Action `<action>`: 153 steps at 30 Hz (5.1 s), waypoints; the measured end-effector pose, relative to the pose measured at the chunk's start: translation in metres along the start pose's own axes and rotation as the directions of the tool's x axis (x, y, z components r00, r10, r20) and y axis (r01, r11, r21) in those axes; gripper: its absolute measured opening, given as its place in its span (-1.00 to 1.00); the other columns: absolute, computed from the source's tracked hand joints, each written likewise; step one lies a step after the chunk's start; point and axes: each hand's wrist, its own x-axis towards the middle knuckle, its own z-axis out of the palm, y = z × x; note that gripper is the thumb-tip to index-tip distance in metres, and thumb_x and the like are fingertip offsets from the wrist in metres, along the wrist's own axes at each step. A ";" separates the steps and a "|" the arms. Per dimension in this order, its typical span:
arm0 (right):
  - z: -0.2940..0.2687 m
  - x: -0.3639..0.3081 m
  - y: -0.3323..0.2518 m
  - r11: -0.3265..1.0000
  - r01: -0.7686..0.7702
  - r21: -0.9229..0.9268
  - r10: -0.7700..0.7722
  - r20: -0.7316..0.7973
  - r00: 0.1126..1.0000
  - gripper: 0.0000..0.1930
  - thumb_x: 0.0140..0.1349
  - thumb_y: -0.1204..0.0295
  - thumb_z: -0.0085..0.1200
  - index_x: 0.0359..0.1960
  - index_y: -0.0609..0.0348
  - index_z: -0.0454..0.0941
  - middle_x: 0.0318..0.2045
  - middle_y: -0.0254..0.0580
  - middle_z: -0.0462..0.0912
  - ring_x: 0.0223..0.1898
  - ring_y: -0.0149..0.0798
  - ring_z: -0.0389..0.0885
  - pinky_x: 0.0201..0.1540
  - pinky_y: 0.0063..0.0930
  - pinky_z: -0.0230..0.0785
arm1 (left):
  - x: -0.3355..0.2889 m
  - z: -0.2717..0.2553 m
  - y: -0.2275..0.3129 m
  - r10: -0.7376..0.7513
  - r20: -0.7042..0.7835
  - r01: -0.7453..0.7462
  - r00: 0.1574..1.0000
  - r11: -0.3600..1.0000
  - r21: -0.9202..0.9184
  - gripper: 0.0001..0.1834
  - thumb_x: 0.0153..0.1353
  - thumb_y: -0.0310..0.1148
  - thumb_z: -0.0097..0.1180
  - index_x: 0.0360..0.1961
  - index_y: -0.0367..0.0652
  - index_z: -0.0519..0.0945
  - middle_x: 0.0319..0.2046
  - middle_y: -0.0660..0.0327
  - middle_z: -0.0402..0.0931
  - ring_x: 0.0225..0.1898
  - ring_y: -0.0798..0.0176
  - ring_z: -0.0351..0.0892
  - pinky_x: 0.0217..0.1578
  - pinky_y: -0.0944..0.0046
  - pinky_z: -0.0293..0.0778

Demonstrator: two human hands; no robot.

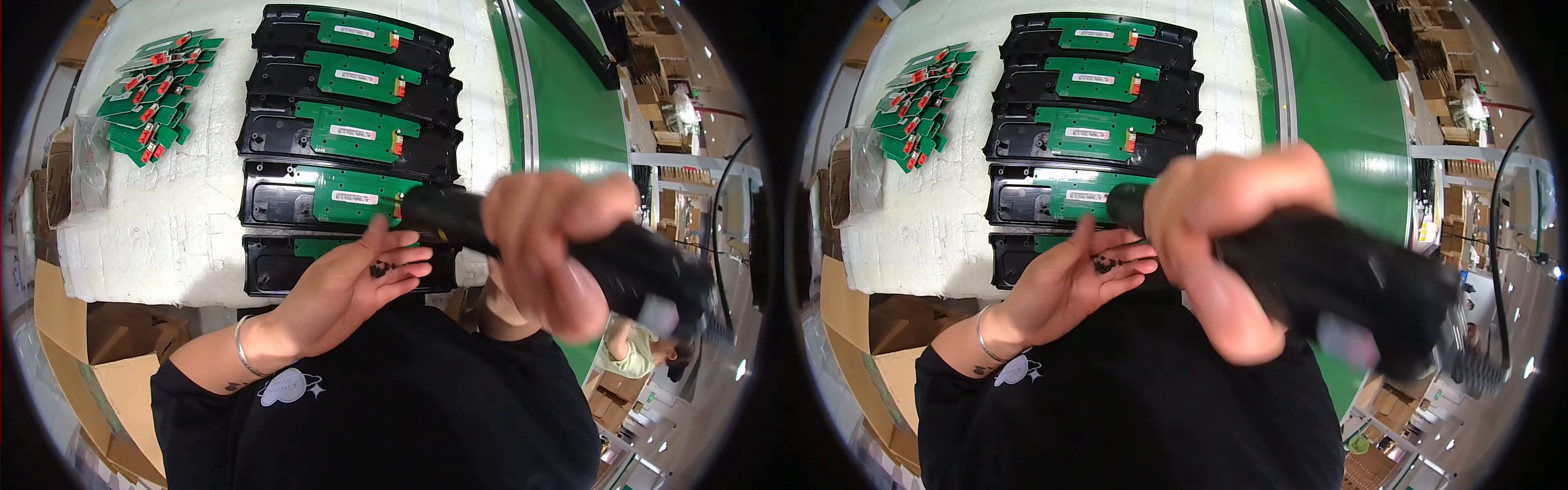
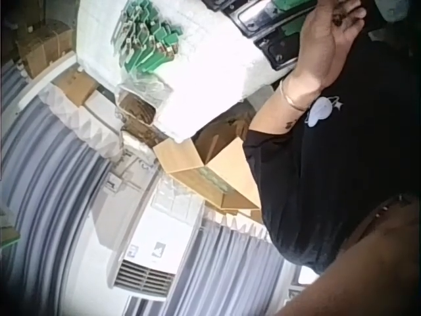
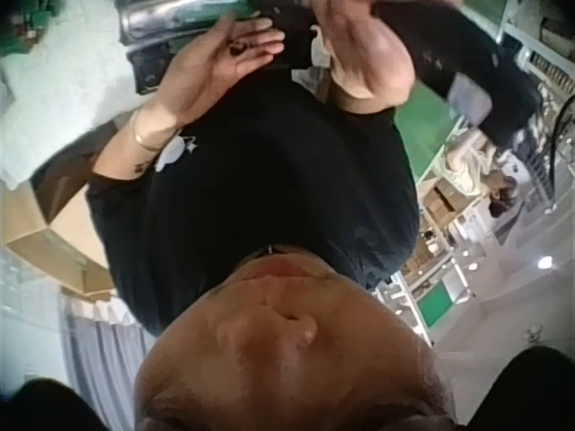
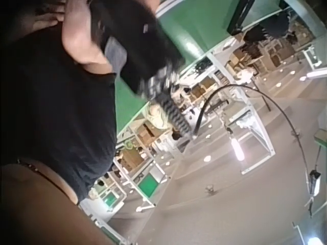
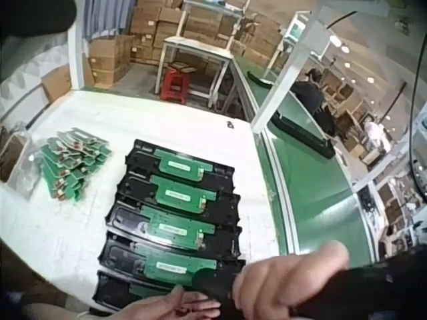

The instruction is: Assembling electronic components by placing circuit boards into plastic housings and securing them with screws.

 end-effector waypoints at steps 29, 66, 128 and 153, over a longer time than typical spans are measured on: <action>-0.003 0.011 0.016 0.951 -0.197 -0.239 0.213 0.044 0.976 -0.78 -0.10 0.54 -0.10 -0.34 0.18 0.26 -0.70 -0.31 0.29 -0.70 -0.45 0.19 -0.59 -0.51 0.06 | -0.010 -0.015 0.005 0.154 -0.128 -0.133 0.980 0.978 0.159 -0.86 0.23 -0.43 -0.03 -0.23 -0.24 0.47 -0.33 0.22 0.51 -0.35 0.40 0.52 -0.29 0.50 0.49; -0.004 0.024 0.035 0.950 -0.264 -0.165 0.241 -0.147 0.959 -0.80 -0.12 0.48 -0.15 -0.40 0.25 0.28 -0.74 -0.32 0.24 -0.73 -0.45 0.14 -0.58 -0.50 0.06 | -0.006 -0.022 0.009 0.031 0.019 -0.035 0.999 0.967 0.254 -0.78 0.29 -0.40 -0.15 -0.12 -0.29 0.42 -0.26 0.05 0.52 -0.22 0.23 0.56 -0.23 0.41 0.50; 0.009 -0.010 0.006 0.955 -0.272 -0.115 0.269 -0.038 0.962 -0.74 -0.13 0.49 -0.03 -0.34 0.19 0.26 -0.70 -0.35 0.29 -0.70 -0.44 0.20 -0.59 -0.52 0.06 | -0.023 -0.025 -0.010 0.138 -0.076 -0.108 0.987 0.943 0.314 -0.83 0.27 -0.38 -0.08 -0.23 -0.25 0.46 -0.35 0.17 0.51 -0.37 0.37 0.53 -0.32 0.49 0.48; 0.014 -0.006 -0.034 0.993 -0.052 0.102 0.027 0.227 0.973 -0.76 -0.03 0.47 0.12 -0.37 0.04 0.29 -0.68 -0.53 0.46 -0.68 -0.64 0.44 -0.58 -0.82 0.25 | -0.018 -0.040 -0.013 0.166 0.183 -0.164 0.969 0.986 -0.025 -0.72 0.27 -0.25 -0.07 -0.15 -0.24 0.47 -0.33 0.23 0.52 -0.37 0.43 0.49 -0.30 0.49 0.44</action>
